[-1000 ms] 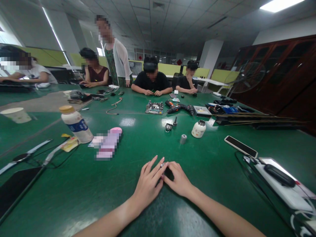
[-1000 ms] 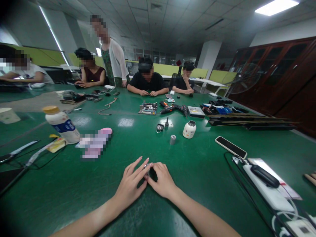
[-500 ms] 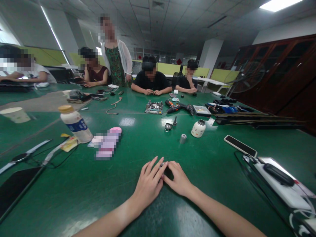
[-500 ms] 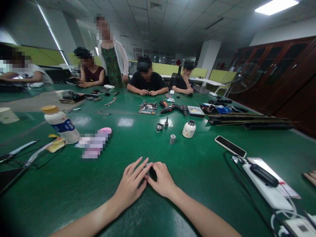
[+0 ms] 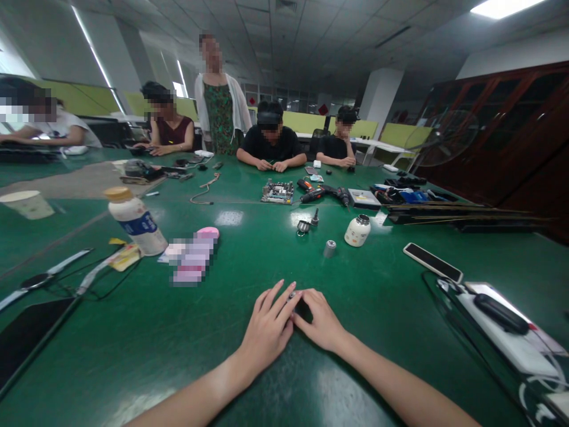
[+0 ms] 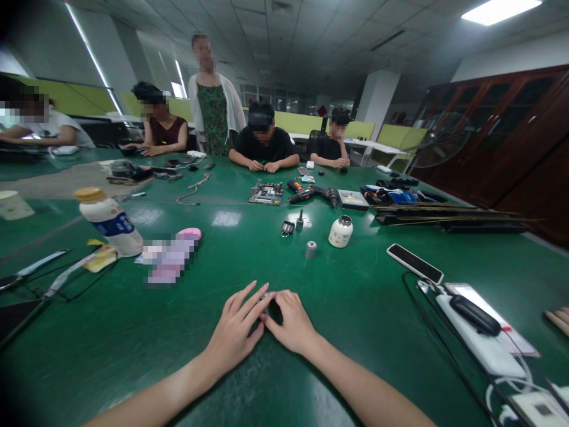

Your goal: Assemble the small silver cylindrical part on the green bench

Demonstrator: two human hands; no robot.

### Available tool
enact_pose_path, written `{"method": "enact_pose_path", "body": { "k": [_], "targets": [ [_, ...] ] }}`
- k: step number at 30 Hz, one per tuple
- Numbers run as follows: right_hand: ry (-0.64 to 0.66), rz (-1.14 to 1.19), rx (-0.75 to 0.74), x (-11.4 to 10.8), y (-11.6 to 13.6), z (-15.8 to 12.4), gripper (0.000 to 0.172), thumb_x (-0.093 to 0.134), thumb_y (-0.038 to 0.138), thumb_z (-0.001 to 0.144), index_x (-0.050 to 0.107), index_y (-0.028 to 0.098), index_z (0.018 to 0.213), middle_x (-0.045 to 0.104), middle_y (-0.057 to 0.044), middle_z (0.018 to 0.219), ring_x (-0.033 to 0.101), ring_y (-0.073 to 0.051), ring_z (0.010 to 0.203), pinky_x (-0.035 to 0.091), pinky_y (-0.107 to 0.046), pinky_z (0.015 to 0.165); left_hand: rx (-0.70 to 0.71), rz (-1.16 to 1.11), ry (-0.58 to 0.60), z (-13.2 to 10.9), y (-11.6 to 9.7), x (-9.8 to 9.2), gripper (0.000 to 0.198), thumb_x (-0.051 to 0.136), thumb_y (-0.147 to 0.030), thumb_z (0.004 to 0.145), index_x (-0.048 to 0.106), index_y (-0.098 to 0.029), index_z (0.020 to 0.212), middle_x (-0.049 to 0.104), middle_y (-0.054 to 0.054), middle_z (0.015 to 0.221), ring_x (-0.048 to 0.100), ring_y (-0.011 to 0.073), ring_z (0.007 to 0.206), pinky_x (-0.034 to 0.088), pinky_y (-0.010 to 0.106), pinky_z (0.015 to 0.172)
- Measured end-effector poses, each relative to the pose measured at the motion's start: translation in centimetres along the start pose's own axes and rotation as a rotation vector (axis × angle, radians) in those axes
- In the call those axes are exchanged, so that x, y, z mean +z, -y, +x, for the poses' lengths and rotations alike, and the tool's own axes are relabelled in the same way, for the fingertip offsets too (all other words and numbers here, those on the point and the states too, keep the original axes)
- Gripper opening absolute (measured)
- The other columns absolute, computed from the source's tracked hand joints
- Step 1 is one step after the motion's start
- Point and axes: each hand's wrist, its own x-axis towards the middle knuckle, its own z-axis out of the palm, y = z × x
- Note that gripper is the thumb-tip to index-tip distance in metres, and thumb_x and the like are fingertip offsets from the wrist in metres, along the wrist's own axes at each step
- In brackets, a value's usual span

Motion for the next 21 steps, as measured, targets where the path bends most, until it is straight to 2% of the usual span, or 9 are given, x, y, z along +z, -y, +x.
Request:
{"method": "enact_pose_path", "body": {
  "k": [6, 11, 16, 21],
  "targets": [
    [-0.008, -0.004, 0.009, 0.0, 0.0, 0.0, 0.026, 0.064, 0.021, 0.084, 0.056, 0.019, 0.109, 0.064, -0.008, 0.102, 0.058, -0.024, 0.097, 0.046, -0.040, 0.087, -0.015, 0.028, -0.016, 0.0, -0.2, -0.2, 0.057, 0.048, -0.013, 0.088, 0.042, -0.023, 0.144, 0.046, 0.005, 0.147, 0.034, 0.0251, 0.139, 0.034, 0.040, 0.108],
    [0.015, 0.020, 0.029, -0.4, 0.5, 0.1, 0.027, 0.062, 0.025, 0.086, 0.057, 0.021, 0.113, 0.065, -0.008, 0.108, 0.058, -0.023, 0.100, 0.045, -0.041, 0.089, -0.118, 0.088, -0.009, 0.1, -0.2, -0.2, 0.060, 0.050, -0.024, 0.088, 0.038, -0.018, 0.147, 0.038, 0.008, 0.152, 0.032, 0.0283, 0.140, 0.028, 0.044, 0.111],
    [0.018, 0.015, 0.057, -0.5, 0.6, 0.1, 0.028, 0.064, 0.027, 0.086, 0.057, 0.021, 0.112, 0.065, -0.007, 0.109, 0.058, -0.023, 0.101, 0.045, -0.040, 0.089, -0.218, 0.151, 0.055, -0.5, 0.6, 1.0, 0.060, 0.051, -0.036, 0.087, 0.044, -0.016, 0.143, 0.042, 0.012, 0.150, 0.038, 0.0339, 0.137, 0.030, 0.050, 0.107],
    [0.009, 0.014, 0.058, -0.4, 0.7, 0.1, 0.029, 0.064, 0.026, 0.085, 0.058, 0.021, 0.113, 0.066, -0.008, 0.110, 0.059, -0.023, 0.102, 0.046, -0.041, 0.089, -0.237, 0.156, 0.114, -1.1, 1.1, 2.1, 0.057, 0.049, -0.042, 0.087, 0.048, -0.021, 0.141, 0.046, 0.010, 0.147, 0.040, 0.0340, 0.135, 0.028, 0.051, 0.109]
  ]
}}
